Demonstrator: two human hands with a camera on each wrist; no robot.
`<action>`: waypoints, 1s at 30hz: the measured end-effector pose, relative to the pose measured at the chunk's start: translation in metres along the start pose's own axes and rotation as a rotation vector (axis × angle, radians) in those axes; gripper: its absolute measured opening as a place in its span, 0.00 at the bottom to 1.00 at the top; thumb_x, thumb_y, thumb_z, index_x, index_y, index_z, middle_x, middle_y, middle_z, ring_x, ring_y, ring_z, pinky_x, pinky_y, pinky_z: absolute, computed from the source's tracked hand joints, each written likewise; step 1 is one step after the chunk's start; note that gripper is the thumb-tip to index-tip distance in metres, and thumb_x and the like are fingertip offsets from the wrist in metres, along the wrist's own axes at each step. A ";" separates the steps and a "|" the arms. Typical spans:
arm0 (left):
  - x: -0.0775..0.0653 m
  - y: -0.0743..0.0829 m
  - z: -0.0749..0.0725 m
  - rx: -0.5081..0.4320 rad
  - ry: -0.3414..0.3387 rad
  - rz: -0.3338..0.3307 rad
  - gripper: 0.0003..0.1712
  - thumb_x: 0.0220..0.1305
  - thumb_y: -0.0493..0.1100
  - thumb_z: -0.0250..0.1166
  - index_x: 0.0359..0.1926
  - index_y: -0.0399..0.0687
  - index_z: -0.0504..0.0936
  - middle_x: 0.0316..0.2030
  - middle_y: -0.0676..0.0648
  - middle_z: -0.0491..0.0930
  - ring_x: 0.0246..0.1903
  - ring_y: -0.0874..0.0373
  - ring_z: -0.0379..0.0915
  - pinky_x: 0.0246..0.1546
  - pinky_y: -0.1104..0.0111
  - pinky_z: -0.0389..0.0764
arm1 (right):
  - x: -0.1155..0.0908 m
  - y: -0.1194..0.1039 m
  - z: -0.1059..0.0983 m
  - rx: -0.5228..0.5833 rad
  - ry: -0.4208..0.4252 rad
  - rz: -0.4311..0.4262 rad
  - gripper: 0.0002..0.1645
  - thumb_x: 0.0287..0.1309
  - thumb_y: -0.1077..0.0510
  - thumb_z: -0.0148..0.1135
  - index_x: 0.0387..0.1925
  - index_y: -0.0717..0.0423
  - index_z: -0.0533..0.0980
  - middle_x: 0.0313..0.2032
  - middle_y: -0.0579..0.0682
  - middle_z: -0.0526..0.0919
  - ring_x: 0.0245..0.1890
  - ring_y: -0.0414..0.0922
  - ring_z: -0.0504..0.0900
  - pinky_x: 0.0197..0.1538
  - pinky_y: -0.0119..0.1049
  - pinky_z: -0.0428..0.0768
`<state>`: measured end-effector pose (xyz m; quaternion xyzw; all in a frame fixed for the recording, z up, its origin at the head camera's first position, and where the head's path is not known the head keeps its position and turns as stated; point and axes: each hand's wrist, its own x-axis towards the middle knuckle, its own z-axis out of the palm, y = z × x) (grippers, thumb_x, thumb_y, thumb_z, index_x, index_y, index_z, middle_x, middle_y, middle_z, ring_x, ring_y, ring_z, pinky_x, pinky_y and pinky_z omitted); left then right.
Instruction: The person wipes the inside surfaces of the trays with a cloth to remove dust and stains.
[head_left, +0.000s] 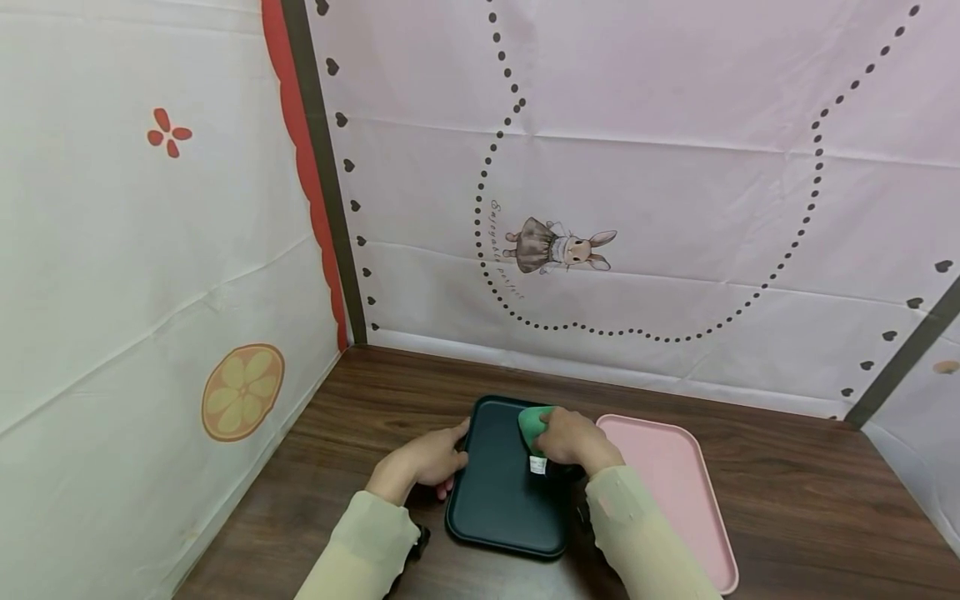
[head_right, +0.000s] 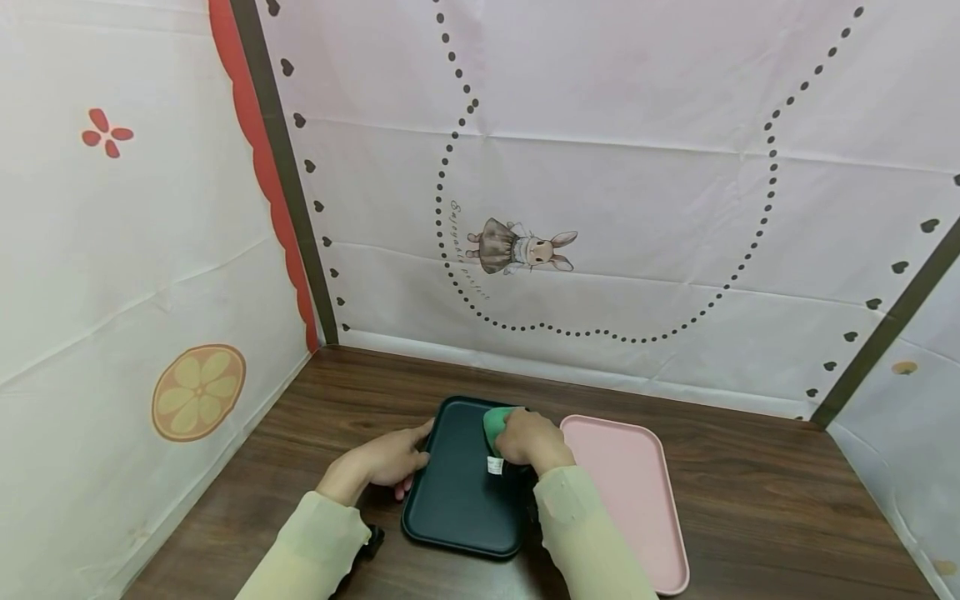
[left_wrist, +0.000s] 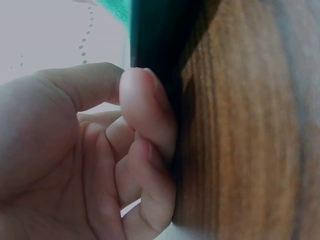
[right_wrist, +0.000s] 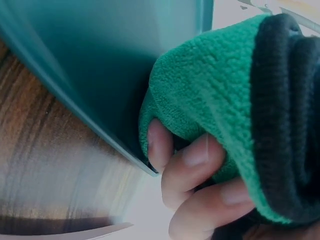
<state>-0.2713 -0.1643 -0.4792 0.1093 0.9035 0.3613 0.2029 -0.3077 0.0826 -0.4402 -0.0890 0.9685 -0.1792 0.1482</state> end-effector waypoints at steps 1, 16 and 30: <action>0.000 0.000 0.000 -0.002 -0.001 0.000 0.40 0.79 0.41 0.54 0.84 0.47 0.48 0.18 0.44 0.79 0.15 0.52 0.78 0.25 0.63 0.80 | 0.000 0.000 0.000 0.004 0.001 -0.006 0.34 0.61 0.52 0.67 0.69 0.53 0.76 0.45 0.57 0.85 0.37 0.51 0.78 0.44 0.49 0.79; 0.000 0.001 0.001 -0.009 -0.002 -0.003 0.40 0.79 0.41 0.54 0.84 0.47 0.48 0.18 0.44 0.79 0.15 0.52 0.78 0.25 0.63 0.80 | 0.005 -0.001 0.004 0.013 0.019 -0.049 0.22 0.61 0.54 0.66 0.57 0.56 0.81 0.34 0.53 0.81 0.32 0.50 0.78 0.38 0.44 0.77; 0.000 0.001 0.001 -0.001 -0.003 -0.011 0.40 0.79 0.41 0.54 0.83 0.46 0.48 0.17 0.44 0.78 0.16 0.52 0.78 0.26 0.63 0.80 | 0.008 -0.007 0.008 0.025 0.018 -0.061 0.19 0.61 0.55 0.65 0.53 0.56 0.82 0.32 0.52 0.79 0.31 0.50 0.77 0.35 0.42 0.74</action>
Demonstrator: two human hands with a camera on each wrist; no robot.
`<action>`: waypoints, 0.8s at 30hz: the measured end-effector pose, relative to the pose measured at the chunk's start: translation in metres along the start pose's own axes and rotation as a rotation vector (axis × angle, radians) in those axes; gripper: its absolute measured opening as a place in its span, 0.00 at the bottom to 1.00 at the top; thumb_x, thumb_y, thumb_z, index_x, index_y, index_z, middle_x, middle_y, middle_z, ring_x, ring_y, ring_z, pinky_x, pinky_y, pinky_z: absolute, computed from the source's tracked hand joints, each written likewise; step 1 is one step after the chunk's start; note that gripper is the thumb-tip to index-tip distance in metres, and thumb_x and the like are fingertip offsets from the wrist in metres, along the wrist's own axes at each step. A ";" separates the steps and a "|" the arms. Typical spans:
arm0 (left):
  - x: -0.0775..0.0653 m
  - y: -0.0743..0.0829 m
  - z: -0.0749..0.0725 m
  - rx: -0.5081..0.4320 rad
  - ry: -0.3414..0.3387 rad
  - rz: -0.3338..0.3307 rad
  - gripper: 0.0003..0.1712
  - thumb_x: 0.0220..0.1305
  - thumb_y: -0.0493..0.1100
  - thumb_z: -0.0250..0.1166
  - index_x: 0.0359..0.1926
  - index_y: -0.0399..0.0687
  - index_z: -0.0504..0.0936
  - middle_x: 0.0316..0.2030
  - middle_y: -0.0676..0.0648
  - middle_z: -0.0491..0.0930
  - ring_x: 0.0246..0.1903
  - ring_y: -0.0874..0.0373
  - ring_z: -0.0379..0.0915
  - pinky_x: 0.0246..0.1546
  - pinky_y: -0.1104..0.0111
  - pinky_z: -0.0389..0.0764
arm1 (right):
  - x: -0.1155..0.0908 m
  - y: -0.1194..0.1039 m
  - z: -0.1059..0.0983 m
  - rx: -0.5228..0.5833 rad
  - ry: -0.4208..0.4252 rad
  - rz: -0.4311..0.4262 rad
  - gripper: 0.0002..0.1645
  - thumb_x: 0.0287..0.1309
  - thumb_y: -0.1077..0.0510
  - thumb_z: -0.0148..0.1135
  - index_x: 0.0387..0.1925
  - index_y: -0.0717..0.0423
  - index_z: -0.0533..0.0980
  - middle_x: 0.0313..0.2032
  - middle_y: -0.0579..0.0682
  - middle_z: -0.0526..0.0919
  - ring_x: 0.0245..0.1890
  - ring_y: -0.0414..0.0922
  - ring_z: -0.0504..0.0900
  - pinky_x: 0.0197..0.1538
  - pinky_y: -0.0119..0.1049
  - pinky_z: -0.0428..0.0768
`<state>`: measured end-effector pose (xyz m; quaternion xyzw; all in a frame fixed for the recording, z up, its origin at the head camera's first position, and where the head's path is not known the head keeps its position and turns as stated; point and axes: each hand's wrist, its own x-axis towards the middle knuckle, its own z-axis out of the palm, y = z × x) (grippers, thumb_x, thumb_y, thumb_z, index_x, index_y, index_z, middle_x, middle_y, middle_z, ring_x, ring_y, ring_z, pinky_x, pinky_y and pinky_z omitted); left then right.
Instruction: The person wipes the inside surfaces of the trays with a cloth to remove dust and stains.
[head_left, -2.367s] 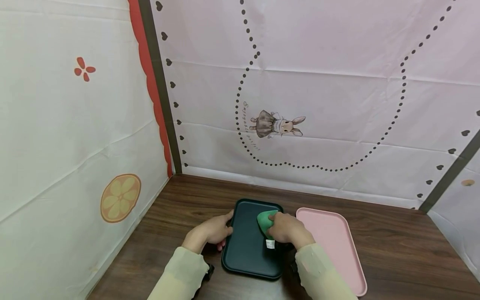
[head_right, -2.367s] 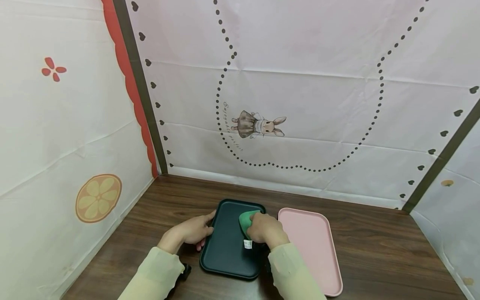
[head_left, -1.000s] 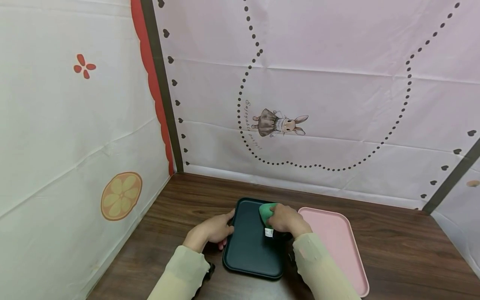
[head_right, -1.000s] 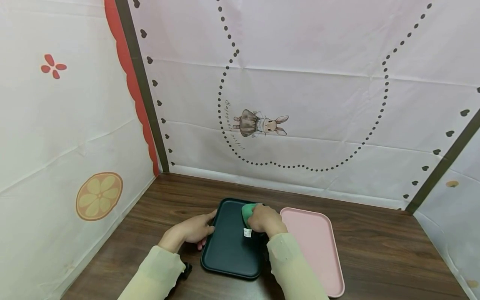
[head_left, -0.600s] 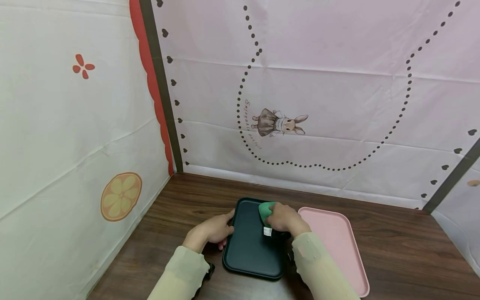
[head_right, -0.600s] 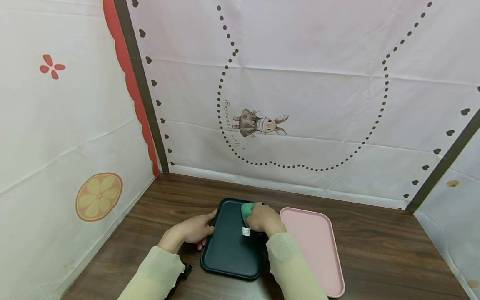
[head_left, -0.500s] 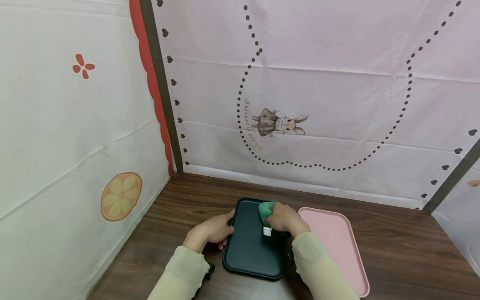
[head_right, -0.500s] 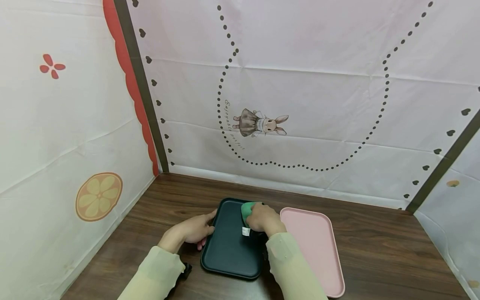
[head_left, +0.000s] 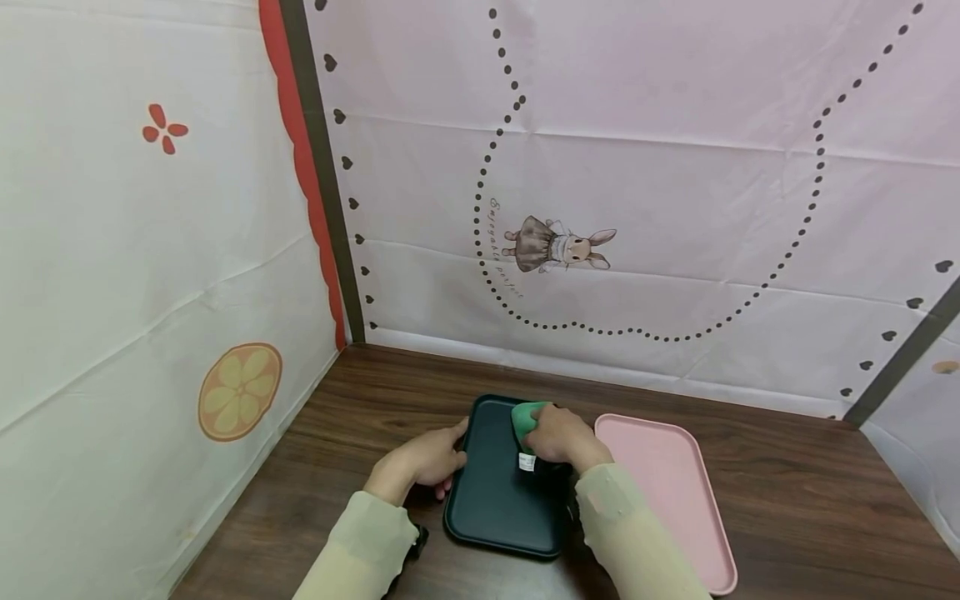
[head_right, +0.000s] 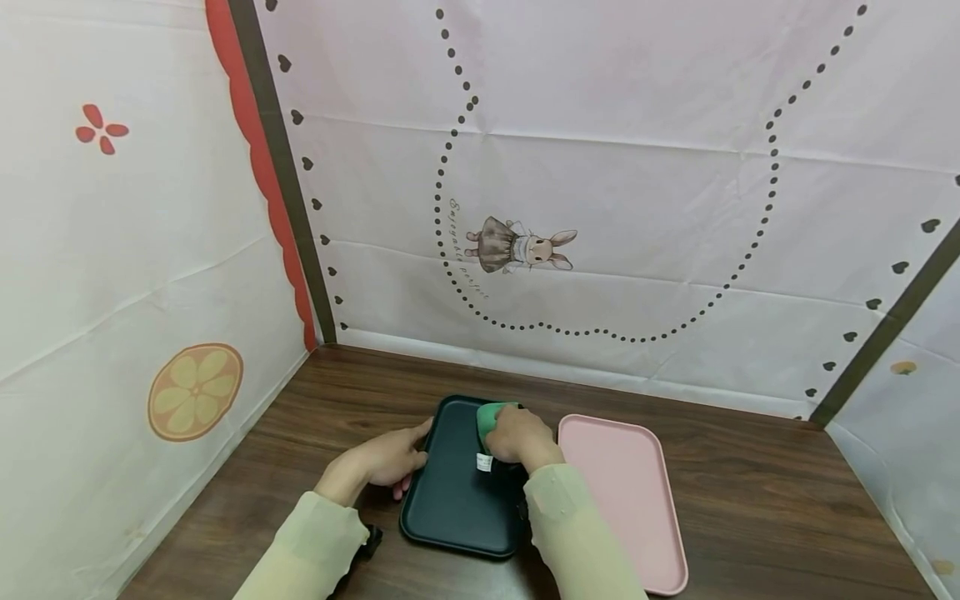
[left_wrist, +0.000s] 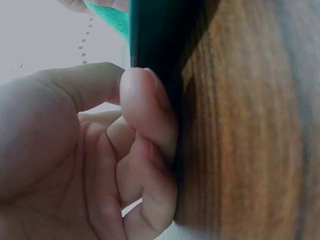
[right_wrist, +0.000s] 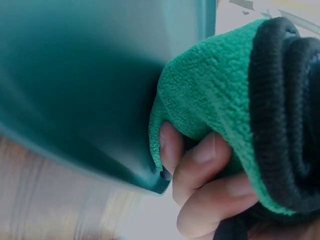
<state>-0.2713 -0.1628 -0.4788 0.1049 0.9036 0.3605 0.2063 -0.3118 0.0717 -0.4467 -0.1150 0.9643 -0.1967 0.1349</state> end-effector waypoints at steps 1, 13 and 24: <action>0.000 0.000 0.000 0.001 -0.001 0.000 0.40 0.79 0.41 0.54 0.83 0.47 0.48 0.17 0.44 0.78 0.16 0.52 0.78 0.26 0.63 0.80 | 0.000 -0.001 0.001 0.005 -0.002 -0.002 0.19 0.61 0.55 0.65 0.53 0.56 0.82 0.31 0.52 0.79 0.30 0.49 0.77 0.35 0.42 0.74; 0.000 0.000 0.000 0.001 0.004 -0.011 0.39 0.79 0.41 0.54 0.83 0.47 0.49 0.17 0.45 0.78 0.15 0.53 0.77 0.26 0.63 0.80 | 0.003 -0.007 0.002 0.018 -0.025 0.018 0.24 0.63 0.53 0.65 0.59 0.54 0.80 0.33 0.53 0.79 0.32 0.50 0.76 0.34 0.43 0.74; 0.000 0.000 -0.001 -0.005 -0.003 -0.008 0.39 0.79 0.41 0.54 0.83 0.46 0.48 0.18 0.44 0.78 0.16 0.53 0.77 0.25 0.63 0.80 | 0.003 -0.011 0.005 0.019 -0.038 0.031 0.32 0.66 0.52 0.63 0.71 0.52 0.74 0.38 0.54 0.81 0.34 0.51 0.77 0.36 0.44 0.74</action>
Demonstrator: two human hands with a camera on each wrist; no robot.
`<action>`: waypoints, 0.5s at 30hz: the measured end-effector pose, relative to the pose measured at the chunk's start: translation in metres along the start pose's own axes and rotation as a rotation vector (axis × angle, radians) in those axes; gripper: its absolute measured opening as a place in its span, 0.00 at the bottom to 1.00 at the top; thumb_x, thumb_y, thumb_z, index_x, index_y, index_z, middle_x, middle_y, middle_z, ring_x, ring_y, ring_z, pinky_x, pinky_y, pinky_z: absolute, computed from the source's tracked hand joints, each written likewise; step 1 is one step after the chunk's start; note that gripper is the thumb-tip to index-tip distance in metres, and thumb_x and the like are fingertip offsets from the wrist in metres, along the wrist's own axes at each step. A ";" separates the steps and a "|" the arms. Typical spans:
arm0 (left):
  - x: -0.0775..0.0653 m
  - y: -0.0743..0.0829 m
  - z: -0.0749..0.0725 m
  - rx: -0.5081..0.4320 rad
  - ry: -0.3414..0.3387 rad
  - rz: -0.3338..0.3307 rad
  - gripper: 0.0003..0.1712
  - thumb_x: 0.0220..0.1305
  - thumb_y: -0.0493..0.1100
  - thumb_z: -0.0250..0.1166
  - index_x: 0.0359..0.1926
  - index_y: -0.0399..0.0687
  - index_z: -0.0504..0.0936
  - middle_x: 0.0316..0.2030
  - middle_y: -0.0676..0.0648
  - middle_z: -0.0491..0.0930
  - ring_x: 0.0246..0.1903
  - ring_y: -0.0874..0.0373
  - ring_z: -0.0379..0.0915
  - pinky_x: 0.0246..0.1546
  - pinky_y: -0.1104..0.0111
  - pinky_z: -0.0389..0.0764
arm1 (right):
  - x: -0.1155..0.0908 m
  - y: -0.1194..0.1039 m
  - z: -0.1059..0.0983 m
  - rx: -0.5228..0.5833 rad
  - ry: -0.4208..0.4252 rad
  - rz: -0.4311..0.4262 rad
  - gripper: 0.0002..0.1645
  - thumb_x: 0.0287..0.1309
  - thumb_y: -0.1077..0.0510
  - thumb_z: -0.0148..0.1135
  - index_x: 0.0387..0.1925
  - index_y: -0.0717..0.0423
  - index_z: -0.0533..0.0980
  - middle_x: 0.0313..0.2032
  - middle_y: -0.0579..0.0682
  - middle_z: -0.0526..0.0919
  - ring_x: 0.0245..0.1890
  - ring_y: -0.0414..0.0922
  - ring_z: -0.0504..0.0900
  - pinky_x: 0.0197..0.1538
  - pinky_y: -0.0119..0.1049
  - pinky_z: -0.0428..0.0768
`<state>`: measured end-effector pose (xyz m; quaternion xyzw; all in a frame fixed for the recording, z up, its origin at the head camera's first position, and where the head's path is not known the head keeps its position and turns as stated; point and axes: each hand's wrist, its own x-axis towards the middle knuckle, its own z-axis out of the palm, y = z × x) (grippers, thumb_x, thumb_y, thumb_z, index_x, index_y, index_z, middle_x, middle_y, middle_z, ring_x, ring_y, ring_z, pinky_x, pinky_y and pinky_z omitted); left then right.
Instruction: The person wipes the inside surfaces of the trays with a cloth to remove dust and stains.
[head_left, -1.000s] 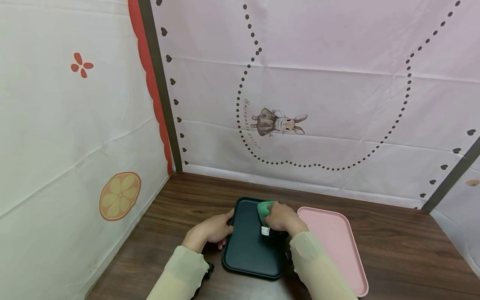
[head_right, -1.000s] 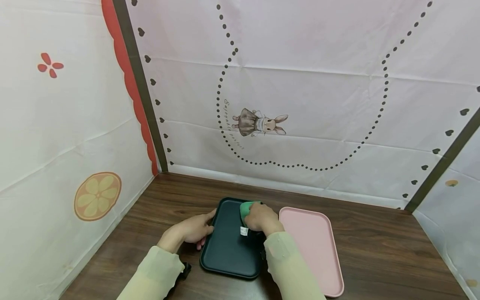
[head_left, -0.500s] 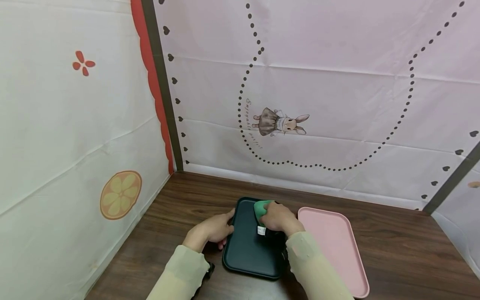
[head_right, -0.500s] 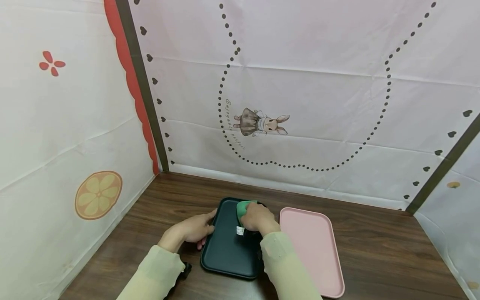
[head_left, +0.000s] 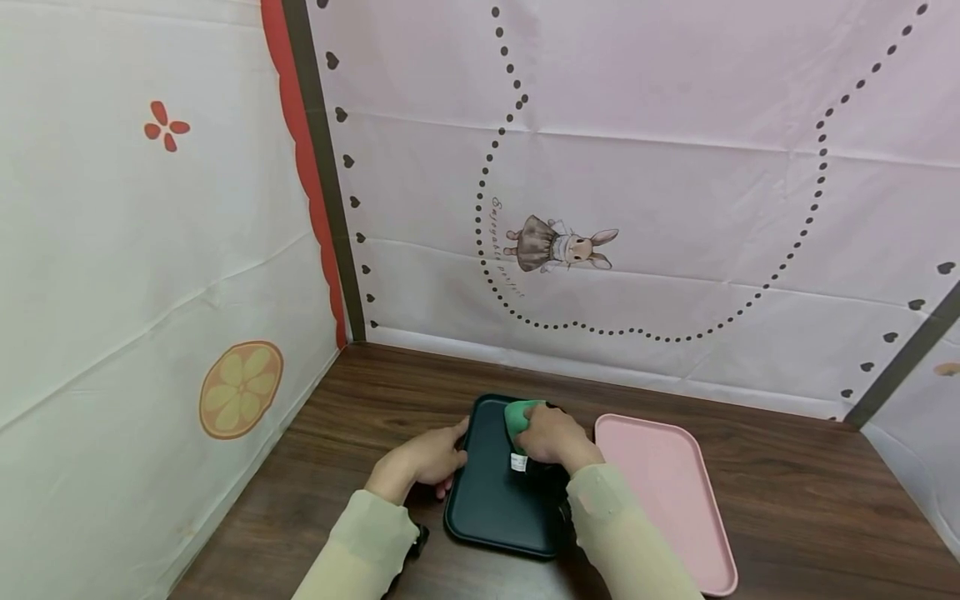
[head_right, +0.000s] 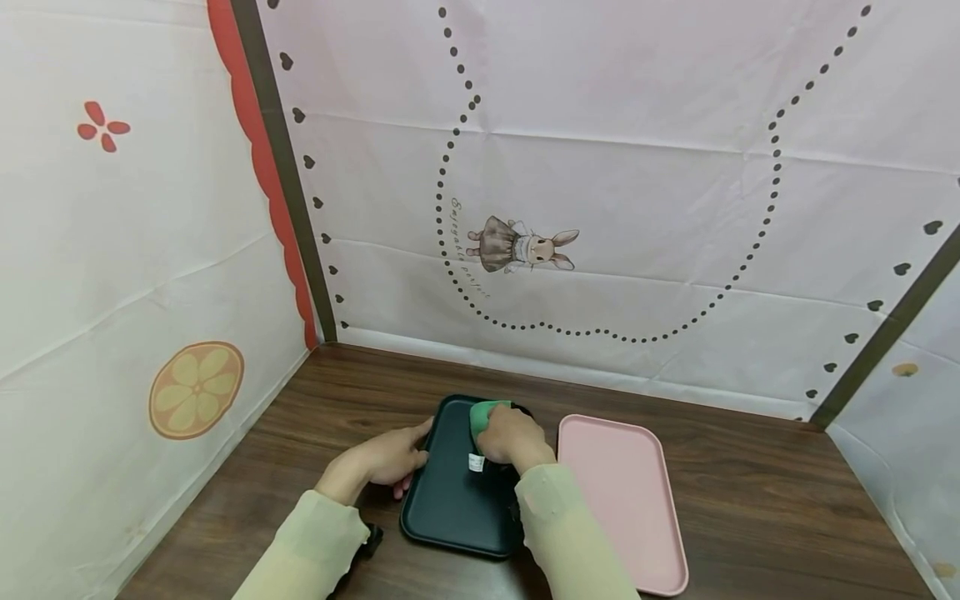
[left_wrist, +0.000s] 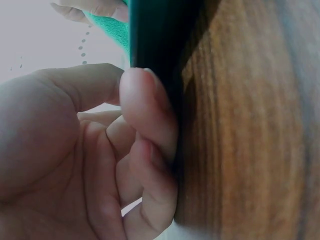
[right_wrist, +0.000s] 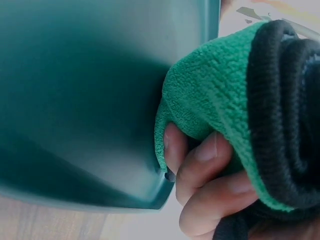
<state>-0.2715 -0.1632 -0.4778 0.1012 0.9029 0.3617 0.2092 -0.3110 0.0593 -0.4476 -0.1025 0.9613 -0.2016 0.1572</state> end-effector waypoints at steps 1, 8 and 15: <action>0.000 0.000 0.000 0.001 -0.001 0.000 0.39 0.79 0.41 0.54 0.83 0.46 0.48 0.17 0.44 0.78 0.16 0.52 0.77 0.25 0.63 0.80 | -0.001 0.000 0.000 0.001 0.000 0.000 0.33 0.67 0.52 0.63 0.71 0.52 0.73 0.39 0.54 0.81 0.34 0.51 0.77 0.36 0.44 0.74; 0.002 0.000 0.000 -0.006 -0.002 0.005 0.38 0.80 0.41 0.53 0.83 0.44 0.48 0.17 0.44 0.77 0.15 0.53 0.76 0.25 0.63 0.81 | -0.003 0.001 0.003 -0.019 0.012 -0.011 0.34 0.68 0.52 0.63 0.74 0.51 0.71 0.42 0.54 0.82 0.35 0.52 0.77 0.38 0.46 0.75; 0.002 0.001 0.000 -0.012 0.001 0.011 0.38 0.81 0.40 0.52 0.83 0.45 0.48 0.16 0.45 0.77 0.15 0.53 0.76 0.24 0.63 0.82 | -0.004 0.002 0.005 -0.031 0.025 0.001 0.34 0.67 0.51 0.64 0.73 0.49 0.72 0.45 0.56 0.84 0.35 0.52 0.78 0.38 0.48 0.77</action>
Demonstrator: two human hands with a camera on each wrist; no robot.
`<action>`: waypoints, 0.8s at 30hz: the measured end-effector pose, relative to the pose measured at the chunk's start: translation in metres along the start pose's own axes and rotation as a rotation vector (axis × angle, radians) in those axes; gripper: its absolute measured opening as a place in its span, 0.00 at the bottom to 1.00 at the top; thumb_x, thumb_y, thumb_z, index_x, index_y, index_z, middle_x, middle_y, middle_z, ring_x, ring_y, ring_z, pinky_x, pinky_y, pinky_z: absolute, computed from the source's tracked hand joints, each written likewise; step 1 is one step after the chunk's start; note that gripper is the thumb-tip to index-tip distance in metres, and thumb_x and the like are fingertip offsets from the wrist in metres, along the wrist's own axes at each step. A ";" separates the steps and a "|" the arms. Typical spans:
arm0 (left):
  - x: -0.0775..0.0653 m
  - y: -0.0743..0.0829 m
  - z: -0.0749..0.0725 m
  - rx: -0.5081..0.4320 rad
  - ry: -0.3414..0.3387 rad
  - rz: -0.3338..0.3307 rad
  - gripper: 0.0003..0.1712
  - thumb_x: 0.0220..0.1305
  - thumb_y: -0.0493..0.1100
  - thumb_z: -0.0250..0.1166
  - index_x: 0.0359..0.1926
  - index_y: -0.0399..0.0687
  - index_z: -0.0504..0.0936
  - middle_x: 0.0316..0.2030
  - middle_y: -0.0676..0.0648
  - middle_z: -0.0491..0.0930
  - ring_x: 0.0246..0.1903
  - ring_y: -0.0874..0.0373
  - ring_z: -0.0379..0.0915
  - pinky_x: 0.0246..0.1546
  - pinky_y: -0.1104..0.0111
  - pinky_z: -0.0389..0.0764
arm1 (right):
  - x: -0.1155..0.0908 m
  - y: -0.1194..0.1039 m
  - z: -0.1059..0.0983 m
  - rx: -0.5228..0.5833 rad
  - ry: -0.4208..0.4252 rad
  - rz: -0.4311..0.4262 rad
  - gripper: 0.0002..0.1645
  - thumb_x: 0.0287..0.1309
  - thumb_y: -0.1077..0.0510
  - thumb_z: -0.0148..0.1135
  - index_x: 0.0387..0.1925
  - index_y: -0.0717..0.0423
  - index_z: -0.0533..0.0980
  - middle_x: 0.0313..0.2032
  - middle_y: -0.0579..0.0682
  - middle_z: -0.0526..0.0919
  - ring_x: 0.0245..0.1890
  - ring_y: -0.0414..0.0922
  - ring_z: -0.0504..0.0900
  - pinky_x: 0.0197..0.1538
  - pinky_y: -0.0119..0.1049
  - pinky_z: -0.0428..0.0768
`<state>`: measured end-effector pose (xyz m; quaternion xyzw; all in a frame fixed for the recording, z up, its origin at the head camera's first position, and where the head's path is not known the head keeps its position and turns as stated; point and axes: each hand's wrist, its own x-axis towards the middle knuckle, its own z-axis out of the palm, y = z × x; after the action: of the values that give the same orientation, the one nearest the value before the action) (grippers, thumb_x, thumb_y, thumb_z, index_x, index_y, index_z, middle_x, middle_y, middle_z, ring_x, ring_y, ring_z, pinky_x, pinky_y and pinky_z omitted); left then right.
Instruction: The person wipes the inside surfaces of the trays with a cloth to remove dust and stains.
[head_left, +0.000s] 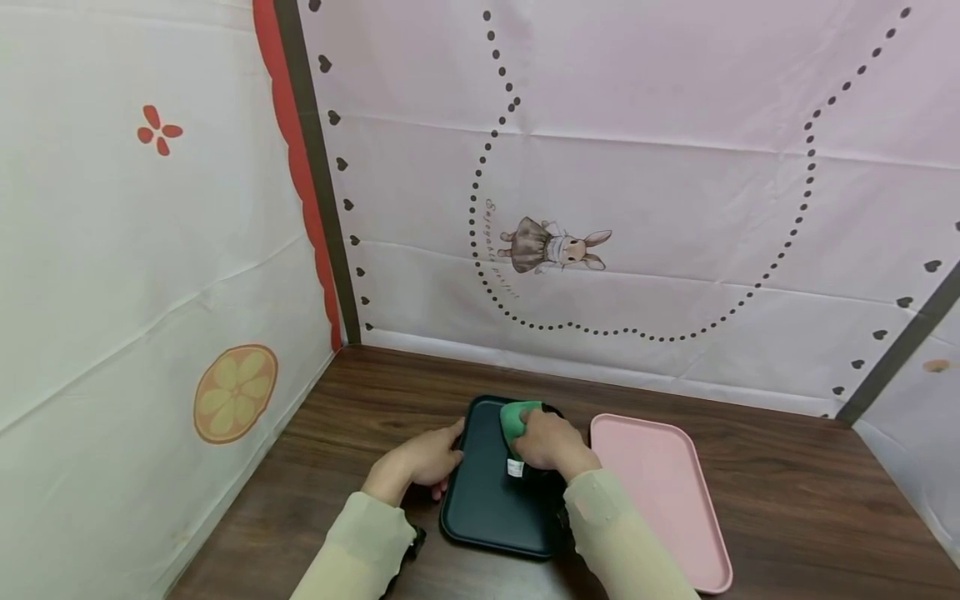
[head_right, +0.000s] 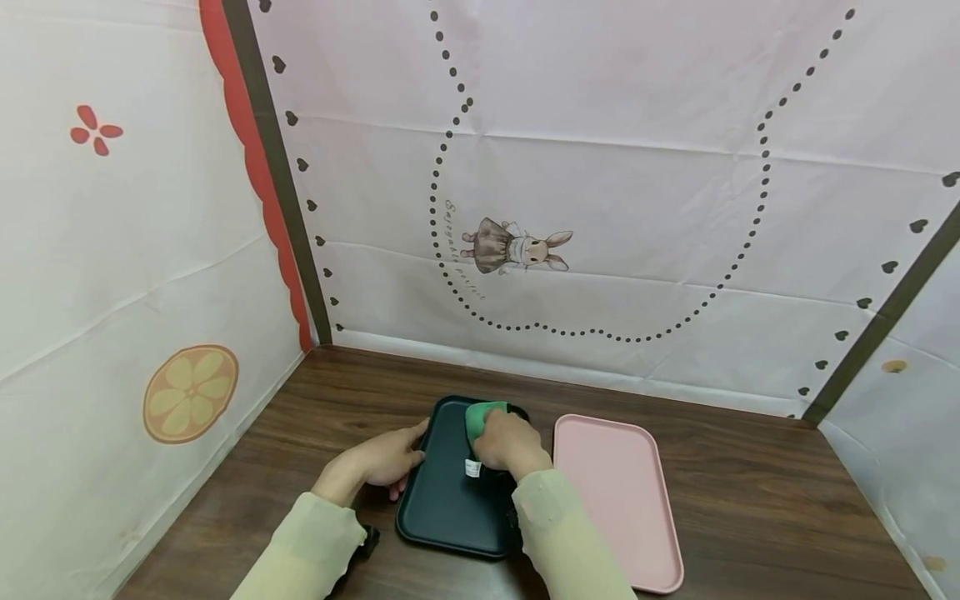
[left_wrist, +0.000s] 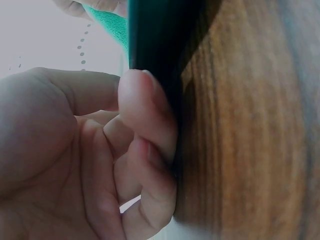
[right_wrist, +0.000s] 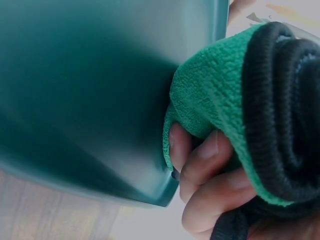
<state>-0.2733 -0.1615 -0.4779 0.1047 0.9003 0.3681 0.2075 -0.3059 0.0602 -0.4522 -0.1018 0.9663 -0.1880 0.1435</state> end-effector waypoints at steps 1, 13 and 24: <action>0.000 0.000 0.000 0.002 0.001 0.001 0.38 0.81 0.40 0.52 0.83 0.45 0.48 0.16 0.45 0.77 0.15 0.53 0.76 0.24 0.63 0.82 | -0.001 0.000 0.000 0.000 0.002 -0.001 0.34 0.67 0.51 0.64 0.73 0.50 0.72 0.46 0.57 0.84 0.35 0.52 0.78 0.38 0.48 0.77; -0.002 0.001 0.001 0.001 0.022 0.010 0.37 0.80 0.40 0.53 0.83 0.45 0.50 0.16 0.43 0.78 0.14 0.53 0.77 0.24 0.62 0.81 | -0.009 -0.001 0.003 -0.016 0.007 -0.025 0.35 0.68 0.52 0.64 0.74 0.51 0.71 0.48 0.58 0.85 0.34 0.51 0.79 0.37 0.47 0.79; -0.003 0.001 0.001 -0.020 0.024 0.006 0.37 0.80 0.39 0.53 0.83 0.45 0.50 0.16 0.43 0.77 0.14 0.53 0.76 0.22 0.61 0.81 | -0.015 -0.002 0.006 -0.038 0.001 -0.029 0.31 0.67 0.52 0.64 0.70 0.51 0.74 0.37 0.54 0.82 0.32 0.51 0.78 0.35 0.47 0.78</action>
<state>-0.2705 -0.1613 -0.4774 0.1011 0.8987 0.3787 0.1968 -0.2898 0.0600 -0.4536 -0.1186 0.9682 -0.1717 0.1381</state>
